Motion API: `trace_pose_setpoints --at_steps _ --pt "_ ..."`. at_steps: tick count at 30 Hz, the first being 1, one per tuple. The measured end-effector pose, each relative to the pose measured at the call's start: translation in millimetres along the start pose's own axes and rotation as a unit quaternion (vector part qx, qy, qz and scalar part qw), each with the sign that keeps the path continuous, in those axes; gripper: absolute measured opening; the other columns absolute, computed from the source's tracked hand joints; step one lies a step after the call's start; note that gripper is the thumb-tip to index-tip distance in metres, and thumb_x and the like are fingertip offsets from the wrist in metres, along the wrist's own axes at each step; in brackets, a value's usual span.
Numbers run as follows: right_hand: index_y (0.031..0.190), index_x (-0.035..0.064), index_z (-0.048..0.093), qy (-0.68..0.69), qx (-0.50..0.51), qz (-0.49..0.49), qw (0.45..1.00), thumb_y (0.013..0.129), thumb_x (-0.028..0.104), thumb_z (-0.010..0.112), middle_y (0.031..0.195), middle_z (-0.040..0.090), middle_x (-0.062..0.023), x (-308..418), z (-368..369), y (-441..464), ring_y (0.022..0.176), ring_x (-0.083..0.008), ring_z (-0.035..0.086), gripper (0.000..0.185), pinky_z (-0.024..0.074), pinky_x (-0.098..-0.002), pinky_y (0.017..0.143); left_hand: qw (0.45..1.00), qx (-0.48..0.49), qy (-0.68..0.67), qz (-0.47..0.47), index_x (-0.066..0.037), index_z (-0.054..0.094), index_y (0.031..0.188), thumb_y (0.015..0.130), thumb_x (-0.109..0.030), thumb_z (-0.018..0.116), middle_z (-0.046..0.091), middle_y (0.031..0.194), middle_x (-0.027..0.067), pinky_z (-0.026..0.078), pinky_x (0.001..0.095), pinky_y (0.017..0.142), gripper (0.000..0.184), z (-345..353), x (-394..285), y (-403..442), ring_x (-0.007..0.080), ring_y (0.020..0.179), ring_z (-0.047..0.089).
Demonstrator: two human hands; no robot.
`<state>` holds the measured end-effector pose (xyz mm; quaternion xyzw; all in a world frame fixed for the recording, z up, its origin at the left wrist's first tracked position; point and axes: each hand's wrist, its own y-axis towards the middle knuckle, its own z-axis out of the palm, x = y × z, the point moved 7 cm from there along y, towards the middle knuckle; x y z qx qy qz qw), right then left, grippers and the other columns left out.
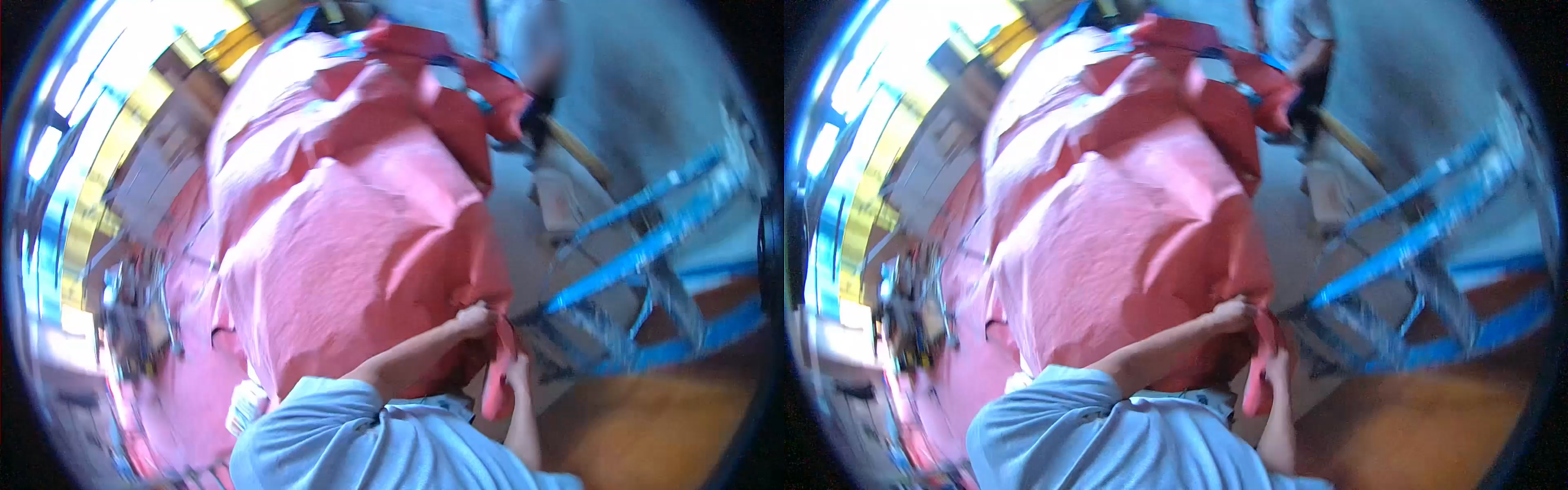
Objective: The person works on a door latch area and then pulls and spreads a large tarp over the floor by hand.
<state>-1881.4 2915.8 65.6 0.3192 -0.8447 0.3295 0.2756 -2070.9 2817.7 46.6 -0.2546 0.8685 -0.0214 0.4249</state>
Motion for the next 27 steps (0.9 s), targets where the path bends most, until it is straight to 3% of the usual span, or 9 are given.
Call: trace_pose_setpoints --at_steps 1,3,4,6,14,16,18,22,27 --pt "0.112 -0.0065 0.059 0.030 0.006 0.043 0.999 0.088 0.013 0.052 0.096 0.065 -0.0282 -9.1 -1.5 -0.4 0.095 -0.0399 0.064 0.032 0.0505 -0.0457 0.073 0.998 -0.028 0.027 0.041 -0.020 0.067 0.105 0.081 -0.022 0.058 0.064 0.093 0.0094 0.049 0.0421 0.078 0.026 -3.2 -4.8 4.6 0.0308 0.083 0.057" --pt "0.115 -0.0052 0.059 -0.006 -0.043 -0.042 0.998 0.087 0.013 0.055 0.102 0.065 -0.0279 -38.2 -4.3 5.0 0.101 -0.0401 0.062 0.034 0.0476 -0.0454 0.082 0.984 -0.106 0.035 0.139 -0.016 0.068 0.090 0.083 -0.022 0.056 0.064 0.080 0.0073 0.048 0.0389 0.072 0.015 -23.3 -46.8 1.2 0.0272 0.069 0.053" --pt "0.115 -0.0052 0.059 -0.016 -0.034 -0.059 0.998 0.087 0.013 0.055 0.102 0.065 -0.0279 -21.7 -20.8 1.8 0.101 -0.0401 0.062 0.034 0.0476 -0.0454 0.082 0.984 -0.109 0.027 0.136 -0.016 0.068 0.090 0.082 -0.021 0.056 0.064 0.078 0.0089 0.048 0.0403 0.073 0.015 -24.7 -57.8 1.2 0.0282 0.070 0.054" --pt "0.119 -0.0039 0.058 0.049 0.028 0.072 0.996 0.085 0.010 0.055 0.107 0.064 -0.0267 40.2 -56.3 -35.8 0.104 -0.0391 0.062 0.037 0.0468 -0.0434 0.086 0.985 -0.108 0.009 0.132 -0.015 0.068 0.091 0.081 -0.020 0.057 0.064 0.077 0.0108 0.048 0.0419 0.073 0.015 -27.3 -72.4 0.9 0.0293 0.071 0.056" --pt "0.121 -0.0006 0.057 -0.022 0.065 -0.065 0.996 0.079 0.002 0.054 0.105 0.064 -0.0275 33.0 -85.0 -24.3 0.103 -0.0409 0.061 0.042 0.0462 -0.0455 0.087 0.986 -0.036 -0.085 0.141 -0.016 0.068 0.097 0.079 -0.019 0.057 0.065 0.082 0.0133 0.049 0.0432 0.076 0.021 -31.3 -84.9 2.8 0.0308 0.075 0.059" --pt "0.122 -0.0017 0.057 -0.020 0.058 -0.077 0.995 0.083 -0.001 0.053 0.107 0.066 -0.0186 19.4 -91.9 -21.0 0.098 -0.0272 0.063 0.039 0.0462 -0.0372 0.087 0.981 -0.018 -0.118 0.156 -0.017 0.068 0.099 0.079 -0.019 0.058 0.066 0.083 0.0139 0.049 0.0435 0.076 0.023 -24.9 -89.3 8.0 0.0312 0.076 0.060" --pt "0.122 -0.0015 0.056 -0.021 0.071 -0.031 0.997 0.081 -0.002 0.052 0.107 0.065 -0.0200 39.6 -105.0 -33.1 0.101 -0.0292 0.063 0.041 0.0456 -0.0380 0.089 0.975 0.004 -0.164 0.152 -0.017 0.069 0.101 0.078 -0.018 0.058 0.066 0.085 0.0145 0.049 0.0438 0.077 0.025 -10.3 -94.3 12.9 0.0316 0.077 0.061" --pt "0.123 -0.0018 0.056 0.034 0.072 0.011 0.997 0.082 -0.003 0.051 0.110 0.064 -0.0205 60.0 -102.0 -50.4 0.104 -0.0294 0.061 0.042 0.0439 -0.0376 0.093 0.955 0.085 -0.283 -0.028 -0.014 0.067 0.111 0.077 -0.018 0.058 0.068 0.095 0.0175 0.049 0.0445 0.081 0.036 15.4 -82.9 13.0 0.0325 0.088 0.065" --pt "0.123 -0.0029 0.056 0.050 0.031 0.021 0.998 0.083 -0.001 0.052 0.112 0.064 -0.0210 86.9 -63.5 -78.2 0.106 -0.0290 0.061 0.040 0.0438 -0.0375 0.093 0.971 0.024 -0.230 0.053 -0.013 0.066 0.115 0.081 -0.018 0.054 0.069 0.094 0.0172 0.051 0.0445 0.076 0.036 -0.9 -60.1 -11.0 0.0335 0.086 0.066"
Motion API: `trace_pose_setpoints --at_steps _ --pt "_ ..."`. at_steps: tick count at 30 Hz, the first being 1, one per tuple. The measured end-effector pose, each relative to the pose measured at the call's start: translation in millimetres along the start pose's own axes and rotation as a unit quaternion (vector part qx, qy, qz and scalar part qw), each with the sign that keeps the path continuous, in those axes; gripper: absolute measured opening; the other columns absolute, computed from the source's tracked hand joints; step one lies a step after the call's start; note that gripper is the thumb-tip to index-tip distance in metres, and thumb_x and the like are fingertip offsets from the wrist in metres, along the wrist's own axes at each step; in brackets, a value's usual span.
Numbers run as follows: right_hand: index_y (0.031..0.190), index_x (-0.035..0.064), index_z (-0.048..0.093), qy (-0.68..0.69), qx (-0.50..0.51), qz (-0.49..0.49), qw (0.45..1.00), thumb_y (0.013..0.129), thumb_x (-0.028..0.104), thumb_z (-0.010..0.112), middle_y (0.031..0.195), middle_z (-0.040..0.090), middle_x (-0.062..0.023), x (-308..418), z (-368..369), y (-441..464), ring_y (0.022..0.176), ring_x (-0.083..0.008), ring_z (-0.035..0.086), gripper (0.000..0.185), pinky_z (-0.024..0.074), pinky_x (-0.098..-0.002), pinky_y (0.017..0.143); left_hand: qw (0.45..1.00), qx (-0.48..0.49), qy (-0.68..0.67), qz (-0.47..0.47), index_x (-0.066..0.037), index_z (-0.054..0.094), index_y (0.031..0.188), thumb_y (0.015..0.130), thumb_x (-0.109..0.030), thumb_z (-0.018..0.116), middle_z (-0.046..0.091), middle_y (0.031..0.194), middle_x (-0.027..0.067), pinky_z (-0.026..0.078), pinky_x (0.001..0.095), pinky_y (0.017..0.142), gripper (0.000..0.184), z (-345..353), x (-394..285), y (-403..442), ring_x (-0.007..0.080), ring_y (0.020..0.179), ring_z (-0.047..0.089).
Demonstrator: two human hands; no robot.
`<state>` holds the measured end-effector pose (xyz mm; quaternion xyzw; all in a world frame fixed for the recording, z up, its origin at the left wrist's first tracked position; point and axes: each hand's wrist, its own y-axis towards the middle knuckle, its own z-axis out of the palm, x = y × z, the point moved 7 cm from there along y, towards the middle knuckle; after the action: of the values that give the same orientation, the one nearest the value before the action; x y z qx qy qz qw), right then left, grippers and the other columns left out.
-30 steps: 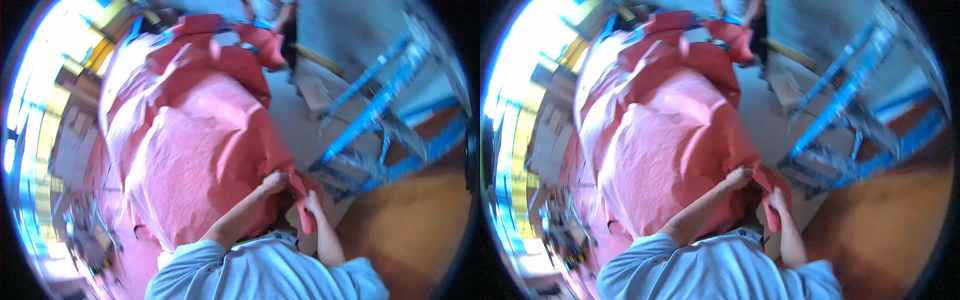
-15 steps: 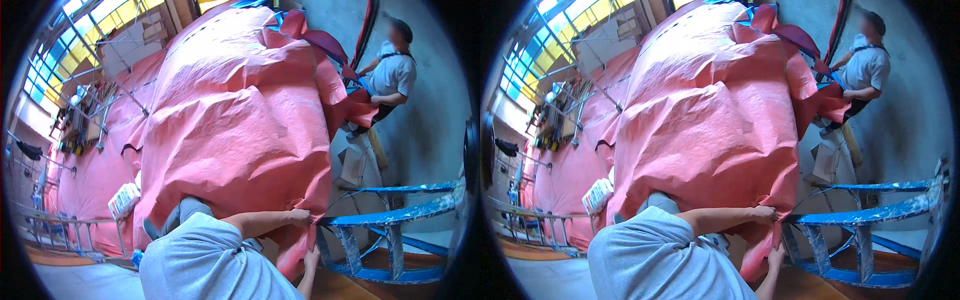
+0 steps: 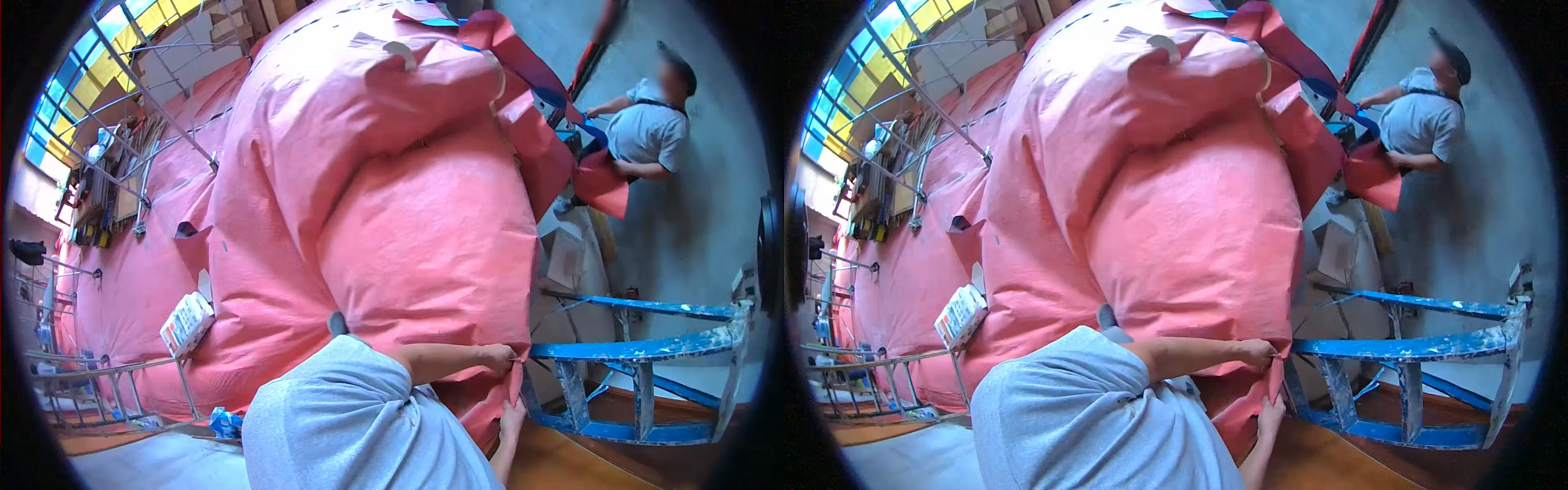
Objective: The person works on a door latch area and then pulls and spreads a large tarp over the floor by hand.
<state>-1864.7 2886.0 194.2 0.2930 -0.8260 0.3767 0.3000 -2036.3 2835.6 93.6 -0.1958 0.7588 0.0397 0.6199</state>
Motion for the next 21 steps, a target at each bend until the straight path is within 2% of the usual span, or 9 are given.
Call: trace_pose_setpoints --at_steps 3,4,6,9,14,16,18,20,21 --pt "0.122 -0.0037 0.056 0.010 -0.013 -0.006 1.000 0.084 0.001 0.054 0.111 0.064 -0.0196 14.4 48.4 8.5 0.103 -0.0270 0.060 0.038 0.0442 -0.0371 0.091 0.992 -0.022 0.083 0.088 -0.014 0.063 0.120 0.086 -0.021 0.053 0.068 0.094 0.0182 0.051 0.0438 0.076 0.036 -31.4 14.2 -42.6 0.0353 0.086 0.065" --pt "0.121 -0.0040 0.057 0.004 -0.021 0.009 1.000 0.084 0.002 0.054 0.109 0.064 -0.0181 7.4 58.2 -0.6 0.100 -0.0251 0.060 0.038 0.0445 -0.0364 0.090 0.991 0.084 -0.047 -0.097 -0.012 0.056 0.128 0.088 -0.022 0.056 0.067 0.102 0.0197 0.050 0.0440 0.081 0.041 -71.2 -21.7 -96.4 0.0338 0.091 0.064" --pt "0.112 -0.0023 0.060 0.055 0.000 0.010 0.998 0.086 0.004 0.051 0.089 0.060 -0.0088 56.3 90.8 -13.4 0.081 -0.0182 0.054 0.029 0.0452 -0.0335 0.075 0.995 -0.025 0.025 0.090 -0.012 0.047 0.137 0.090 -0.021 0.059 0.065 0.107 0.0206 0.050 0.0449 0.080 0.050 -76.3 26.6 -96.2 0.0307 0.092 0.064" --pt "0.111 -0.0027 0.060 0.007 -0.037 -0.017 0.999 0.088 0.010 0.055 0.091 0.064 -0.0147 54.7 123.0 1.4 0.083 -0.0211 0.059 0.027 0.0462 -0.0356 0.077 0.980 -0.031 -0.194 0.037 -0.009 0.042 0.140 0.090 -0.021 0.059 0.063 0.117 0.0204 0.049 0.0417 0.089 0.054 -108.6 58.1 -133.5 0.0295 0.104 0.063" --pt "0.110 -0.0009 0.061 0.016 -0.086 -0.003 0.996 0.092 0.015 0.054 0.092 0.065 -0.0096 97.7 169.1 -0.1 0.080 -0.0191 0.061 0.025 0.0477 -0.0341 0.072 0.992 -0.101 -0.072 -0.016 -0.003 0.048 0.135 0.091 -0.030 0.060 0.063 0.117 0.0211 0.047 0.0401 0.094 0.053 -179.4 70.8 -242.8 0.0314 0.110 0.061" --pt "0.113 0.0050 0.060 0.192 -0.040 0.044 0.980 0.091 0.015 0.055 0.089 0.064 -0.0102 71.5 197.5 20.7 0.063 -0.0207 0.062 0.024 0.0502 -0.0328 0.053 0.996 -0.054 -0.006 -0.068 -0.004 0.059 0.123 0.091 -0.034 0.058 0.065 0.114 0.0196 0.048 0.0417 0.090 0.044 -192.6 118.8 -291.9 0.0327 0.103 0.062" --pt "0.114 0.0045 0.052 0.248 -0.044 0.106 0.962 0.090 0.009 0.053 0.094 0.062 -0.0129 45.5 212.7 33.2 0.071 -0.0290 0.065 0.025 0.0551 -0.0381 0.054 0.988 -0.105 0.022 -0.115 -0.006 0.066 0.111 0.091 -0.035 0.056 0.067 0.109 0.0170 0.049 0.0428 0.085 0.037 -209.9 169.9 -362.4 0.0315 0.096 0.063" --pt "0.129 0.0095 0.038 0.269 -0.036 0.143 0.952 0.092 0.018 0.053 0.108 0.058 -0.0217 21.4 230.9 59.2 0.089 -0.0433 0.064 0.041 0.0554 -0.0508 0.073 0.963 -0.052 0.110 -0.239 -0.004 0.067 0.106 0.090 -0.039 0.051 0.066 0.104 0.0201 0.050 0.0441 0.083 0.041 -217.6 241.7 -437.1 0.0369 0.093 0.063" --pt "0.132 0.0097 0.035 0.268 -0.020 0.131 0.954 0.094 0.021 0.051 0.116 0.055 -0.0229 17.3 238.7 62.7 0.096 -0.0451 0.063 0.043 0.0536 -0.0541 0.079 0.947 -0.119 0.067 -0.290 -0.006 0.068 0.103 0.088 -0.037 0.052 0.067 0.102 0.0204 0.051 0.0443 0.081 0.038 -224.2 272.6 -485.3 0.0358 0.092 0.064"
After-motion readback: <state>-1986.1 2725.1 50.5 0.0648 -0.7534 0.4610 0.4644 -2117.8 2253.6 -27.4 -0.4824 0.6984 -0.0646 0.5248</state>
